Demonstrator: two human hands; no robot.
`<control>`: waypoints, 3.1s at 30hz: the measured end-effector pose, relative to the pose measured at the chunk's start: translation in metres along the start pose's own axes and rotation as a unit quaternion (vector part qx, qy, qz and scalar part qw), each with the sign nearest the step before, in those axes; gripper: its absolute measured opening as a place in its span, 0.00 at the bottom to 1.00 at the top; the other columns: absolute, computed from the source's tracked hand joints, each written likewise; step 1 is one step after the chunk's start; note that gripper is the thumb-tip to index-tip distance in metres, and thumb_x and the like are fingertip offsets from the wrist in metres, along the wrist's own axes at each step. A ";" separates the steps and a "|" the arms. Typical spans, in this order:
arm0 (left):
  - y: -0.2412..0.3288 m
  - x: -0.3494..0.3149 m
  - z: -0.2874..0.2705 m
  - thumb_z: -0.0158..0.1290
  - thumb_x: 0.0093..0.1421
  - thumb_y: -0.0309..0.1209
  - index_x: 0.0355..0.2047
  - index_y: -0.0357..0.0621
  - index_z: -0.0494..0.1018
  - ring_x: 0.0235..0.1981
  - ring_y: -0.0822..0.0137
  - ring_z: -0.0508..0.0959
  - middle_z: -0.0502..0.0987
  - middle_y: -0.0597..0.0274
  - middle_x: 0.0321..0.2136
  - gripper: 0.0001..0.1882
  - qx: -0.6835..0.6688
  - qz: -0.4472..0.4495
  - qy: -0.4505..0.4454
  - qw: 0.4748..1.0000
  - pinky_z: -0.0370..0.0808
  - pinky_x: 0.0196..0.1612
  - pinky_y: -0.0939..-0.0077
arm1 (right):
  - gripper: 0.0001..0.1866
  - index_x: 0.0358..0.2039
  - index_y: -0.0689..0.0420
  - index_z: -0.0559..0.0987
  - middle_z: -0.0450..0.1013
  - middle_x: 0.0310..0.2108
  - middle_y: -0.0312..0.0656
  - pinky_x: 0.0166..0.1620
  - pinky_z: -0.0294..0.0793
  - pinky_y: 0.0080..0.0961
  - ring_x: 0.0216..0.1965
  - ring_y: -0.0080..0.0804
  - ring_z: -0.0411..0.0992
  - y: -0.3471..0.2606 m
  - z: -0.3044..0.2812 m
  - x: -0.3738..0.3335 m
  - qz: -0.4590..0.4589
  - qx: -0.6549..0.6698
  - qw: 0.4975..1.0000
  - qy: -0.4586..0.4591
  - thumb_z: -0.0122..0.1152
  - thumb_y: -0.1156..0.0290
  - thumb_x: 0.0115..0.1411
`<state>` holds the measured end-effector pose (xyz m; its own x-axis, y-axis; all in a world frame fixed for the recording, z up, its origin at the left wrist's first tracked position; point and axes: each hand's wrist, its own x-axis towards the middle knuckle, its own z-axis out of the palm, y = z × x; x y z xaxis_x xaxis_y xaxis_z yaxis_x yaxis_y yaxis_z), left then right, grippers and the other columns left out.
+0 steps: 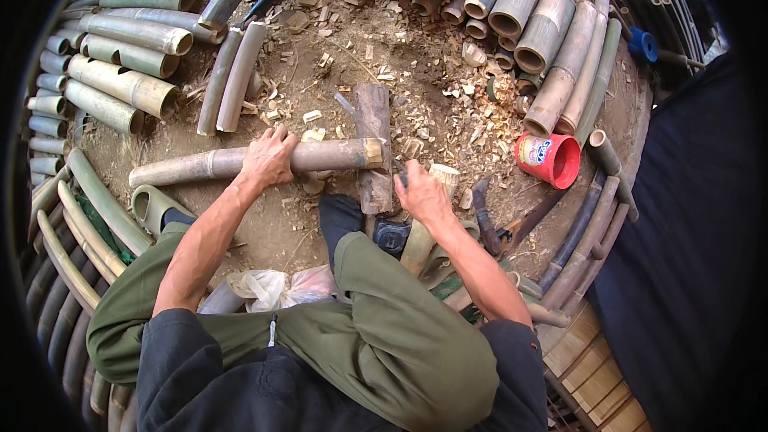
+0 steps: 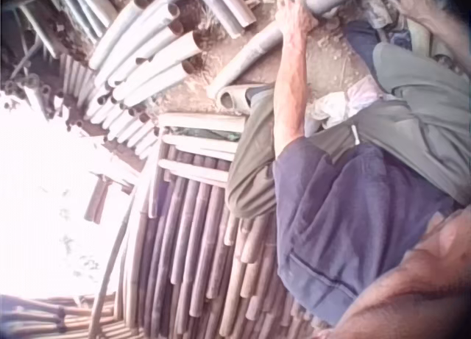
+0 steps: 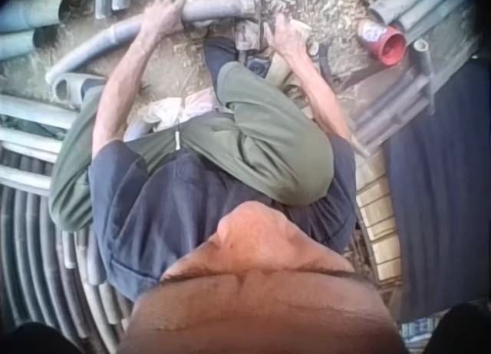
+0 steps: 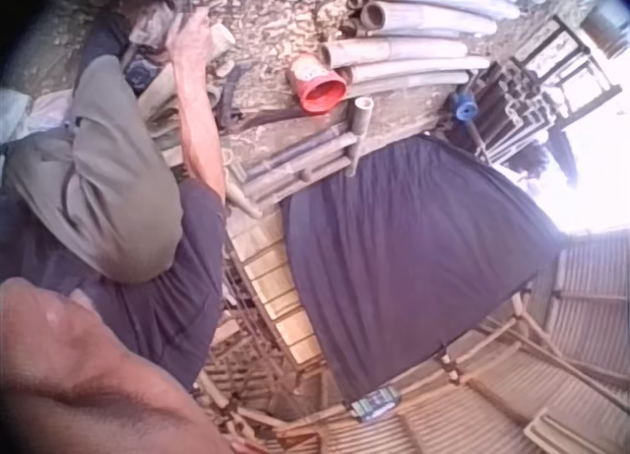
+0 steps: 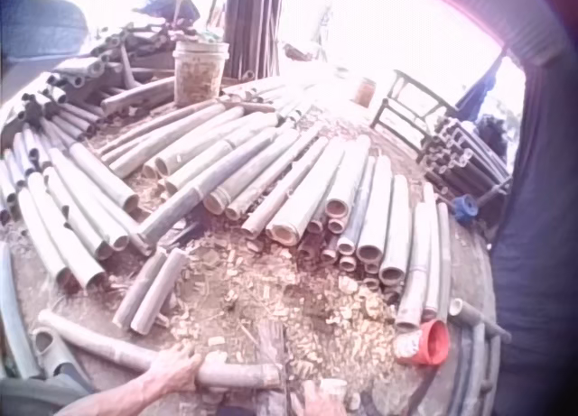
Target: The person measures a bamboo pole using a tape measure and marks it with a knife. They then use a machete to cut and shape the end of the pole, and use a knife to carve a hole in a different bamboo section.
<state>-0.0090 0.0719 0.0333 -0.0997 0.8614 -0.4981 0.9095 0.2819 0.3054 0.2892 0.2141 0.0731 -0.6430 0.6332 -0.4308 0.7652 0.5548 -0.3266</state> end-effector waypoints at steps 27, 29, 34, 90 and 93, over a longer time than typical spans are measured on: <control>-0.006 -0.001 0.015 0.58 0.47 0.29 0.38 0.43 0.71 0.42 0.52 0.80 0.78 0.51 0.38 0.16 0.004 -0.006 0.073 0.997 0.78 0.45 0.59 | 0.21 0.47 0.64 0.69 0.76 0.28 0.61 0.34 0.76 0.49 0.31 0.62 0.77 -0.020 -0.028 0.004 -0.043 0.141 0.988 0.035 0.57 0.58 0.65; -0.012 -0.009 0.022 0.56 0.50 0.27 0.40 0.43 0.70 0.42 0.53 0.79 0.77 0.53 0.37 0.15 0.003 -0.001 0.088 0.996 0.76 0.44 0.58 | 0.20 0.49 0.64 0.69 0.77 0.26 0.52 0.27 0.75 0.36 0.26 0.48 0.79 -0.063 -0.056 0.003 -0.110 0.215 0.963 0.121 0.57 0.61 0.66; -0.002 -0.006 0.034 0.55 0.50 0.26 0.42 0.43 0.69 0.41 0.57 0.78 0.75 0.56 0.36 0.17 0.032 0.015 0.182 0.983 0.73 0.43 0.58 | 0.17 0.43 0.62 0.68 0.76 0.23 0.50 0.23 0.75 0.36 0.23 0.46 0.78 -0.015 -0.012 0.007 -0.169 0.115 0.955 0.213 0.58 0.62 0.65; -0.035 -0.023 0.030 0.52 0.53 0.25 0.45 0.47 0.72 0.38 0.58 0.77 0.76 0.60 0.34 0.17 0.067 0.015 0.242 0.968 0.72 0.46 0.59 | 0.24 0.48 0.68 0.68 0.77 0.27 0.56 0.29 0.76 0.35 0.28 0.45 0.80 -0.060 -0.053 -0.011 -0.057 0.279 0.951 0.119 0.56 0.57 0.66; -0.029 -0.019 0.028 0.52 0.53 0.25 0.45 0.48 0.71 0.39 0.58 0.77 0.76 0.60 0.34 0.17 0.060 0.012 0.238 0.969 0.72 0.46 0.59 | 0.22 0.47 0.66 0.68 0.77 0.26 0.56 0.28 0.76 0.37 0.27 0.47 0.80 -0.046 -0.032 -0.012 -0.186 0.368 0.871 0.267 0.56 0.58 0.66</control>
<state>-0.0224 0.0356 0.0104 -0.2272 0.9724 -0.0523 0.9513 0.2331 0.2017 0.2604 0.1979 0.1203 -0.6236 0.7537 0.2078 0.1878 0.4024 -0.8960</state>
